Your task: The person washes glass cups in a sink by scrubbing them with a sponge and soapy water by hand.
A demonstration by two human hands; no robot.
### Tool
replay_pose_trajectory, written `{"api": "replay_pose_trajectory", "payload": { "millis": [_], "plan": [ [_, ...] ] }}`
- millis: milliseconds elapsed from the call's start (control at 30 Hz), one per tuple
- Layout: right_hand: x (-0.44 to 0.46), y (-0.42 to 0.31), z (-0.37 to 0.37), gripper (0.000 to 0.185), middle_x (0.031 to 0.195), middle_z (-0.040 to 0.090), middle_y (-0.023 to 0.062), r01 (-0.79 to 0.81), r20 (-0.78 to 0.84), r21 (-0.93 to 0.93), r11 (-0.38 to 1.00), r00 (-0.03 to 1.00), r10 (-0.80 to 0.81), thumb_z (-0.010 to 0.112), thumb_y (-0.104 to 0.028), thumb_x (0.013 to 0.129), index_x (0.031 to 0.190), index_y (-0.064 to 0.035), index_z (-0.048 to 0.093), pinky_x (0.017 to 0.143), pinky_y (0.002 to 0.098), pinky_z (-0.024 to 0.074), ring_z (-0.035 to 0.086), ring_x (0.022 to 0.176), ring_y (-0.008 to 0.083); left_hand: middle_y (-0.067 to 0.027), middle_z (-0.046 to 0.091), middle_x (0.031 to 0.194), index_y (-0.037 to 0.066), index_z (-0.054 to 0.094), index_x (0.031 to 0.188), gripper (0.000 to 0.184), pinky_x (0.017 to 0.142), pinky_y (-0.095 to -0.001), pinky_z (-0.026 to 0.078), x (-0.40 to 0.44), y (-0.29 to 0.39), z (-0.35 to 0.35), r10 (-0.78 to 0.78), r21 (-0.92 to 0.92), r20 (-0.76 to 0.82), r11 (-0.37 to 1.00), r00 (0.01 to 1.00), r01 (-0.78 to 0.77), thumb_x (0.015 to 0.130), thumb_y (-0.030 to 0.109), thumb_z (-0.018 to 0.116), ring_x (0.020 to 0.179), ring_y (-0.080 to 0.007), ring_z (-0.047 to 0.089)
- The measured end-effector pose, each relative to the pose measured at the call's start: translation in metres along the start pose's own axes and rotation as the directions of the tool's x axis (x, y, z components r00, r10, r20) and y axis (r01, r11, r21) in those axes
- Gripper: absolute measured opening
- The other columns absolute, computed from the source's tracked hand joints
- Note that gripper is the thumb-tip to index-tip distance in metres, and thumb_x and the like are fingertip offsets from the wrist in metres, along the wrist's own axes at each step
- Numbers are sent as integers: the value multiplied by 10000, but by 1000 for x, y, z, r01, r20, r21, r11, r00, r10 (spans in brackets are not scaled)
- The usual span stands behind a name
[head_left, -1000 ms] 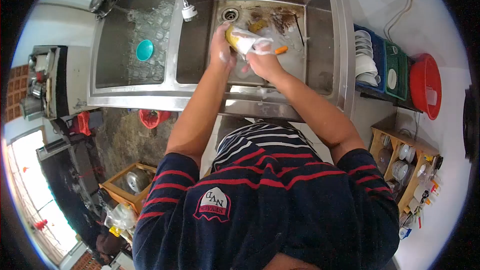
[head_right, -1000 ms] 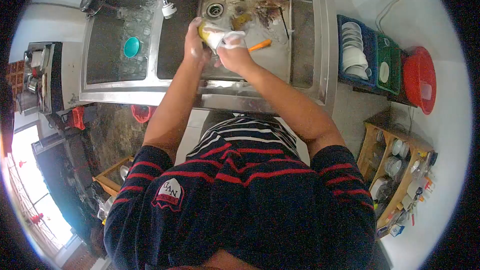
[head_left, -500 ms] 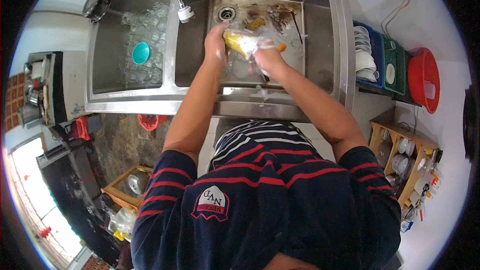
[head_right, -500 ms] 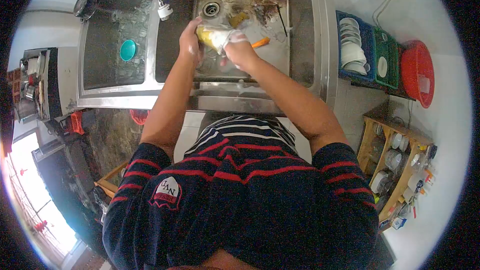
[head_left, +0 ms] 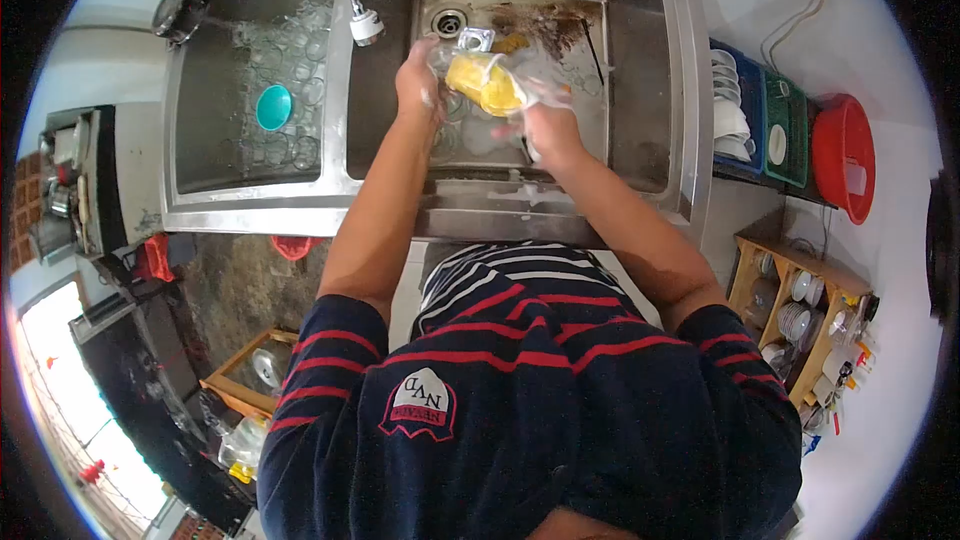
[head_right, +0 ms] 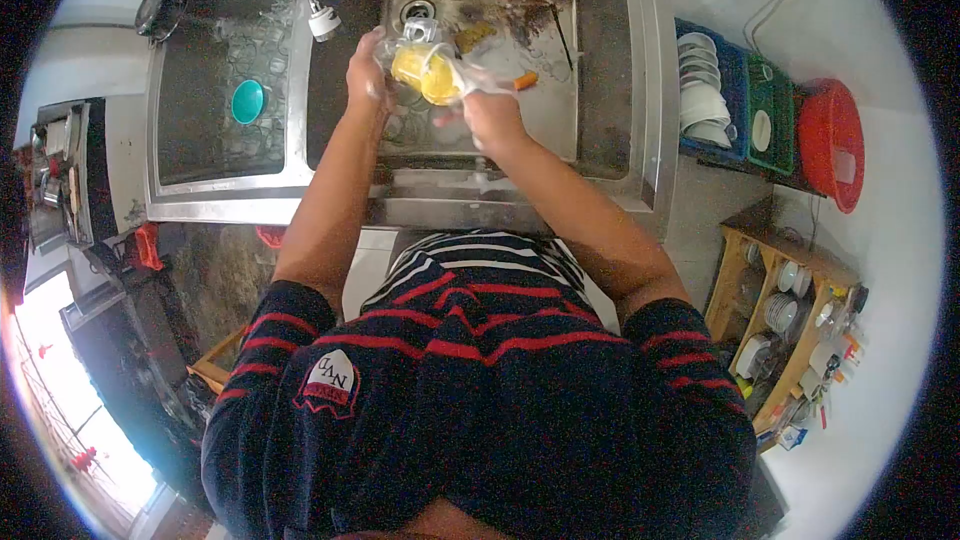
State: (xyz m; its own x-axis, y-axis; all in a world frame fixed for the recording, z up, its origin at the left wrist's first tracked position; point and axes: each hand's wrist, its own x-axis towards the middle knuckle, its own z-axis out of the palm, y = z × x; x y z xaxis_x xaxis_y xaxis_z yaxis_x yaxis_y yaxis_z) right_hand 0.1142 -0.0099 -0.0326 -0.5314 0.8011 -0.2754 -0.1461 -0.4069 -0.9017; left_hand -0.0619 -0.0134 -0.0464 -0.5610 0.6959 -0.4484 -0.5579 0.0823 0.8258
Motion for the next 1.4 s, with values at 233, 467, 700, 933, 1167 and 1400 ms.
{"api": "replay_pose_trajectory", "payload": {
  "millis": [233, 467, 700, 933, 1167, 1400],
  "plan": [
    [19, 0, -4, 355, 1085, 611, 159, 335, 215, -401, 852, 939, -268, 588, -89, 826, 1163, 15, 551, 737, 375, 534, 604, 981, 224, -90, 620, 815, 58, 547, 1076, 363, 449, -324, 462, -5, 0, 5, -69, -55, 34, 996, 997, 71, 842, 336, 536, 586, -209, 613],
    [14, -29, -14, 273, 1003, 632, 148, 797, 604, -570, 198, 570, -558, 594, -43, 733, 1000, -71, 645, 791, 390, 506, 604, 907, 327, -87, 643, 832, 41, 572, 1035, 357, 583, -350, 505, -10, -10, 0, -258, 8, 5, 966, 966, 258, 838, 336, 526, 732, -224, 638],
    [17, 7, -15, 193, 899, 639, 60, -339, 9, 546, 766, 917, 400, 511, -164, 860, 1012, -92, 606, 502, 350, 429, 613, 761, 204, -67, 608, 803, -21, 603, 1022, 330, 647, -323, 477, 0, -35, -18, 388, 103, 10, 916, 922, -387, 850, 257, 558, 782, -186, 588],
    [1, -8, -45, 261, 991, 636, 109, 319, -52, -3, 948, 946, -319, 599, -215, 796, 1018, -79, 604, 678, 338, 478, 614, 875, 228, -37, 582, 707, -17, 641, 807, 232, 543, -279, 415, -17, -9, -23, 254, 84, -168, 966, 952, -243, 773, 212, 667, 625, -104, 515],
    [13, -10, -12, 256, 1002, 626, 146, 729, 372, -637, 250, 575, -728, 687, -36, 669, 904, -52, 587, 867, 399, 464, 584, 989, 321, -147, 649, 713, -48, 650, 813, 439, 656, -327, 478, -53, -2, 7, 252, 635, -12, 749, 968, -188, 691, 370, 700, 688, -194, 608],
    [46, 7, -34, 359, 952, 636, 98, 278, 24, -291, 915, 959, -284, 647, -264, 820, 1073, -16, 593, 741, 289, 490, 611, 836, 192, -114, 632, 670, -20, 664, 809, 383, 643, -329, 462, -35, -18, -18, 282, 658, 60, 710, 957, -251, 703, 348, 685, 644, -188, 580]
  ]
}}
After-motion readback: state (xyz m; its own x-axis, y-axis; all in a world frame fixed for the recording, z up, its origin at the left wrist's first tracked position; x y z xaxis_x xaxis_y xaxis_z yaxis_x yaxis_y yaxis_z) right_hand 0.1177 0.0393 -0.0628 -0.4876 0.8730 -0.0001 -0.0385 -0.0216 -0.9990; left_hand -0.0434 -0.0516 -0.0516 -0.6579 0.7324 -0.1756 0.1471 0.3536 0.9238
